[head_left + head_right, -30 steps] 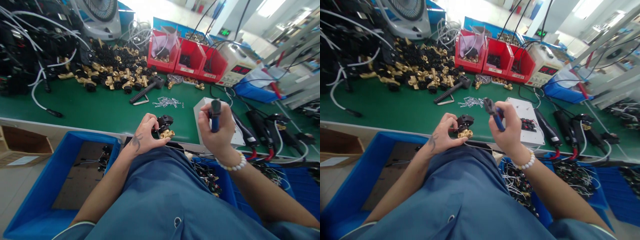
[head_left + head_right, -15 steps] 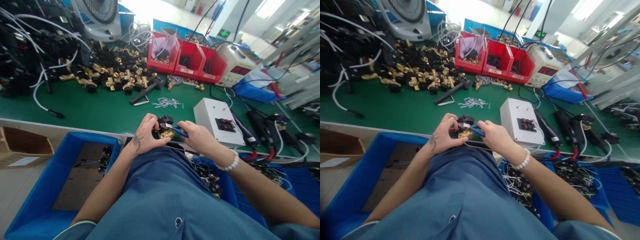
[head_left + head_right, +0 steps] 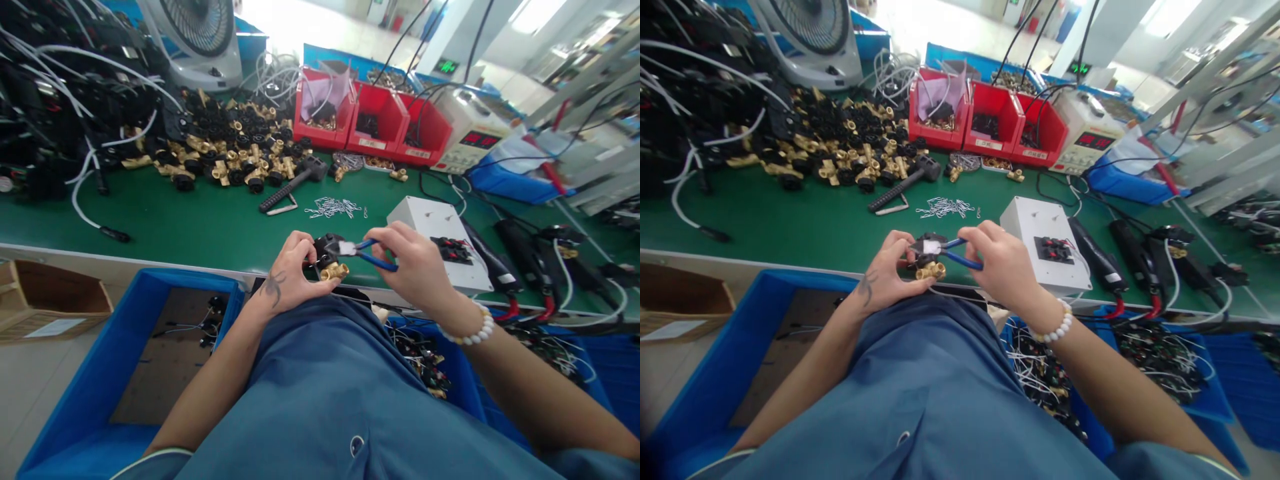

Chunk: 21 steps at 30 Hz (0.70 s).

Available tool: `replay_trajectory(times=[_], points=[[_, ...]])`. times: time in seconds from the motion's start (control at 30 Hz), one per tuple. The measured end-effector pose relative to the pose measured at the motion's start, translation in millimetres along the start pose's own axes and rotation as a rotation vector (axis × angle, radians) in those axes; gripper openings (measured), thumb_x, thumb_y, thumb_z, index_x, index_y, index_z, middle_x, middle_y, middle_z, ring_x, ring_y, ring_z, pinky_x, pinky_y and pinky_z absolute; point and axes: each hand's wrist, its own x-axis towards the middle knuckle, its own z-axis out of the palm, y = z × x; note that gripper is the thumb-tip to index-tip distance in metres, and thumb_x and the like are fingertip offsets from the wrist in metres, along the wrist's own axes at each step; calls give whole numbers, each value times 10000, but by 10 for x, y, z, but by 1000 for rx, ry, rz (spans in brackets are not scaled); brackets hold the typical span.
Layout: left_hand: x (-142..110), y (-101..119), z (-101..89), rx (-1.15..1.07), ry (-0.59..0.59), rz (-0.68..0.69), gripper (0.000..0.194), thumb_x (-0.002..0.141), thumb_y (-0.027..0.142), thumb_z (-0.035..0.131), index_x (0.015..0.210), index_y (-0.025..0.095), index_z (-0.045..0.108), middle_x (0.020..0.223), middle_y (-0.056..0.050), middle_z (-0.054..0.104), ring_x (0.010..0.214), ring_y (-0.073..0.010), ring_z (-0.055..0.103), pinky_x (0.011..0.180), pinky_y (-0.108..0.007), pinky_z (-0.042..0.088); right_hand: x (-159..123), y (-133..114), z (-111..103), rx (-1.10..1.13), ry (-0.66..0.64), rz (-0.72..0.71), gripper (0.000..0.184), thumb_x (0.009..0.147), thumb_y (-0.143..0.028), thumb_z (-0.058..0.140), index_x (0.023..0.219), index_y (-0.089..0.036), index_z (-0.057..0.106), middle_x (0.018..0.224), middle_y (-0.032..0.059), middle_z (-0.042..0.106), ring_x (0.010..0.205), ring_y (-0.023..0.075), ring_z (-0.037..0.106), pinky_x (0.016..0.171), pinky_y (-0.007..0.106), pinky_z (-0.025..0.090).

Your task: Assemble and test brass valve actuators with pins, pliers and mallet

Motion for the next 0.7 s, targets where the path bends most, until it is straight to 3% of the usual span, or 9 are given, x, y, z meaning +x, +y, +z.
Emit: replay_trajectory(times=[0.07, 0.1, 0.23, 0.27, 0.4, 0.47, 0.57, 0.6, 0.7], points=[[0, 3, 0, -13, 0, -8, 421, 659, 355, 803, 775, 229, 419, 1028, -71, 515, 999, -224, 537, 760, -343, 554, 1, -6, -8, 53, 107, 54, 200, 924, -117, 470, 1049, -169, 617, 888, 64, 618, 711, 154, 551, 667, 265, 438], [1, 5, -1, -15, -4, -7, 418, 661, 353, 799, 775, 230, 417, 1028, -72, 516, 999, -226, 535, 753, -342, 552, -1, -1, -5, 43, 72, 64, 196, 909, -109, 478, 1032, -172, 618, 876, 59, 616, 695, 153, 544, 648, 264, 428], [0, 9, -4, 13, -7, 16, 418, 669, 347, 799, 775, 230, 412, 1021, -67, 522, 969, -215, 534, 783, -360, 543, -11, 55, 7, -75, -260, 24, 238, 827, -77, 536, 1001, -183, 660, 823, 48, 617, 659, 165, 542, 579, 270, 363], [-2, 7, -4, 17, -7, 18, 418, 672, 346, 801, 778, 230, 413, 1019, -65, 520, 967, -213, 535, 788, -360, 542, -10, 66, -1, -65, -249, 32, 252, 833, -79, 536, 1024, -181, 664, 835, 52, 621, 677, 169, 556, 589, 270, 375], [-6, -7, -2, 12, -3, 18, 416, 675, 331, 804, 782, 233, 414, 1025, -61, 519, 984, -210, 537, 775, -335, 546, -6, 49, -33, 24, 21, 133, 255, 892, -100, 498, 1096, -159, 640, 899, 71, 630, 749, 172, 587, 676, 274, 442], [-2, -14, -1, 25, 2, 28, 421, 668, 330, 809, 780, 233, 415, 1020, -58, 522, 968, -207, 538, 790, -344, 546, -11, 18, -6, -17, -87, 145, 244, 864, -91, 527, 1065, -163, 646, 894, 72, 636, 734, 181, 585, 658, 282, 433], [0, -17, 9, 44, 8, 37, 411, 670, 343, 805, 778, 229, 424, 1020, -62, 522, 950, -208, 543, 801, -362, 544, -19, -16, 76, -40, -397, 153, 244, 832, -97, 593, 1053, -175, 663, 901, 66, 653, 730, 195, 606, 627, 284, 418], [-3, -14, 16, 43, 12, 34, 406, 674, 349, 802, 779, 227, 429, 1022, -63, 521, 943, -208, 546, 787, -360, 544, -20, -20, 104, -4, -417, 184, 240, 850, -118, 605, 1075, -177, 662, 918, 66, 659, 754, 197, 621, 645, 283, 434], [-27, 6, 44, 40, 53, 11, 383, 694, 355, 795, 794, 223, 449, 1035, -67, 528, 944, -209, 562, 752, -346, 545, -28, -5, 191, 100, -266, 357, 264, 947, -271, 599, 1186, -165, 630, 991, 88, 670, 844, 213, 655, 742, 301, 497]])
